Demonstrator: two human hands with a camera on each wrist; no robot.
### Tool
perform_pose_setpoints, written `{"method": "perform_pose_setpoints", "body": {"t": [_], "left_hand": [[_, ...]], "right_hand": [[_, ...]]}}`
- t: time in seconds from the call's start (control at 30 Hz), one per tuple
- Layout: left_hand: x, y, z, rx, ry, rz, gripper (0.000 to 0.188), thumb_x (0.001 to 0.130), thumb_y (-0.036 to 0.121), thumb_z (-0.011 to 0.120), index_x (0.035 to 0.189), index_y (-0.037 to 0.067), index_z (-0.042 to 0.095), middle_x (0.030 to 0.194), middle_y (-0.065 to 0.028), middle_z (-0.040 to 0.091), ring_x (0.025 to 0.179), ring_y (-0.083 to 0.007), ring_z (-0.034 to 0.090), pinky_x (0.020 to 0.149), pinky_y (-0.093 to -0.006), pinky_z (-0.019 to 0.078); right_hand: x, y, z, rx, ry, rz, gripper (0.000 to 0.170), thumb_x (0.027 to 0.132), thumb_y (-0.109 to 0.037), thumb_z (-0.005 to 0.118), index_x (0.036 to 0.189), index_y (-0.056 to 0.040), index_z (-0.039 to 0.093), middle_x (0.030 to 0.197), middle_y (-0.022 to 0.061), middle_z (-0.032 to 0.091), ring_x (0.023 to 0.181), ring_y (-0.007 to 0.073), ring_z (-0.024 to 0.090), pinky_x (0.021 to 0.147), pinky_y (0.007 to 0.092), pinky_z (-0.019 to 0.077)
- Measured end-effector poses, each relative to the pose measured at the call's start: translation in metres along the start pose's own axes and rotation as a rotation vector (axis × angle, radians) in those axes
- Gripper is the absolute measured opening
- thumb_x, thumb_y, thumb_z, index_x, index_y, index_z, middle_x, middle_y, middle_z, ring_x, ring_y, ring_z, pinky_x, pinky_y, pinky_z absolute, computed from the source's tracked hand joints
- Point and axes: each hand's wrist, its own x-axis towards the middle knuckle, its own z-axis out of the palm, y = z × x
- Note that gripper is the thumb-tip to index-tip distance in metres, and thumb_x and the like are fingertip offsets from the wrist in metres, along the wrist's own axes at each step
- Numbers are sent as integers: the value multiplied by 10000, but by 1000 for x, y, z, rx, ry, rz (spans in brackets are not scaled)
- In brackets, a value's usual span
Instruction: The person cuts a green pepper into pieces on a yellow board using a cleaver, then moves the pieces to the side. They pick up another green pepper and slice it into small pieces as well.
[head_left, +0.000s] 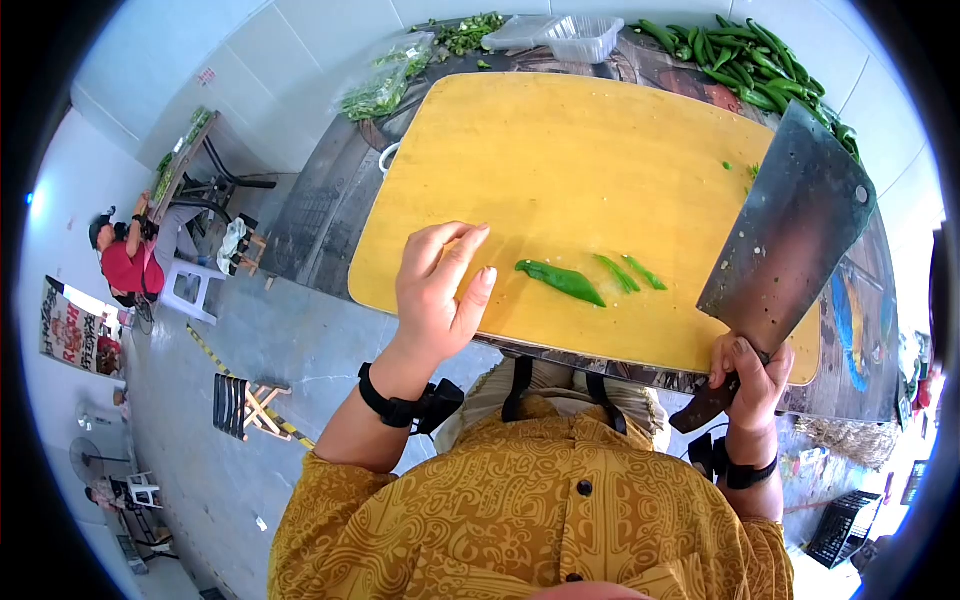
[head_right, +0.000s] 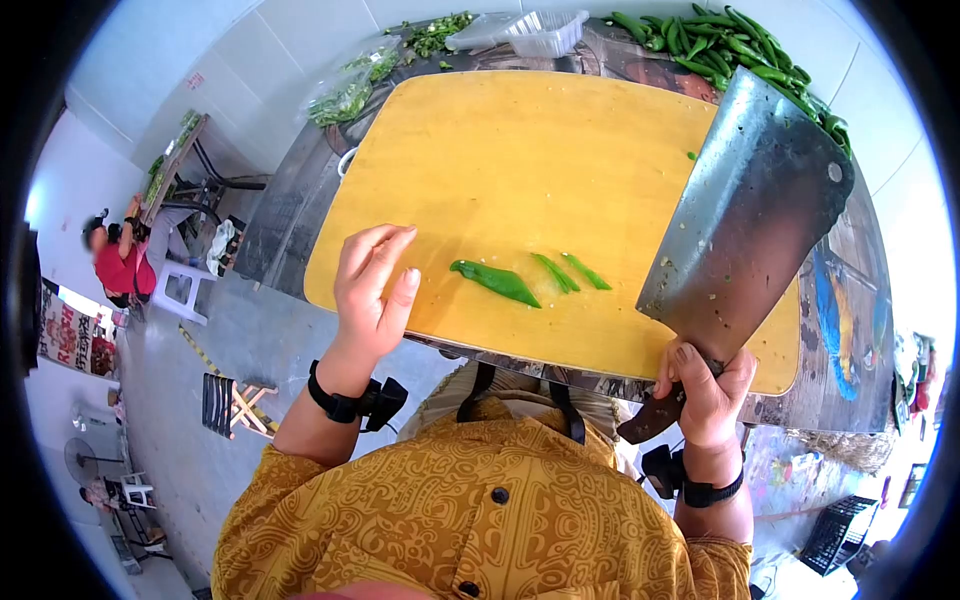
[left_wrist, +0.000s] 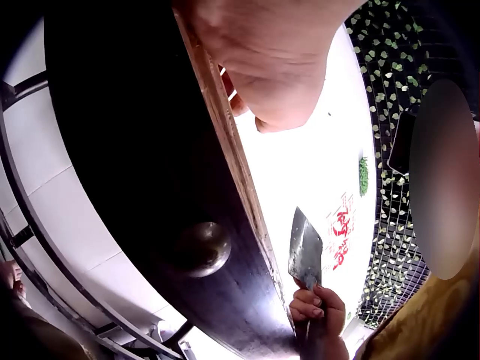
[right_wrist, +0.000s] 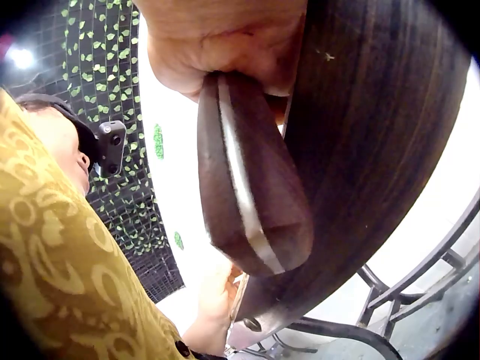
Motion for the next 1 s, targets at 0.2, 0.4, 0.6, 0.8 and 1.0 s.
{"method": "perform_pose_setpoints", "body": {"t": [0.2, 0.4, 0.6, 0.8, 1.0], "left_hand": [[-1, 0, -1, 31, -3, 24, 331, 864, 175, 637, 1135, -14, 635, 1055, -158, 600, 946, -314, 575, 810, -384, 477], [-2, -3, 6, -62, 11, -65, 390, 883, 159, 629, 1243, 17, 579, 1020, -151, 632, 894, -275, 622, 786, -357, 508], [-2, -3, 4, -115, -4, -116, 465, 876, 148, 637, 1314, 34, 528, 994, -132, 643, 862, -229, 627, 780, -337, 510], [-7, -5, 7, -182, 30, -180, 566, 895, 156, 622, 1404, 18, 417, 950, -119, 645, 823, -198, 624, 774, -327, 503], [-7, -6, 6, -218, 13, -177, 597, 902, 160, 613, 1425, 0, 373, 966, -119, 642, 825, -195, 622, 781, -324, 495]], "right_hand": [[1, -2, 1, -11, -4, -11, 174, 897, -87, 532, 760, 19, 518, 616, 69, 507, 480, 148, 502, 465, 267, 407], [2, 3, -1, -12, -25, -47, 202, 901, -104, 529, 742, 19, 512, 612, 74, 500, 482, 151, 495, 470, 261, 393], [1, 2, 0, -28, -30, -62, 188, 897, -111, 535, 763, 20, 514, 620, 78, 507, 481, 150, 492, 468, 260, 389], [0, 2, -2, -11, -36, -40, 161, 891, -88, 527, 773, 19, 508, 617, 73, 494, 479, 153, 488, 468, 259, 386], [-1, 2, 3, 37, 5, -53, 106, 885, -54, 525, 808, 19, 515, 615, 75, 491, 481, 157, 489, 463, 259, 385]]}}
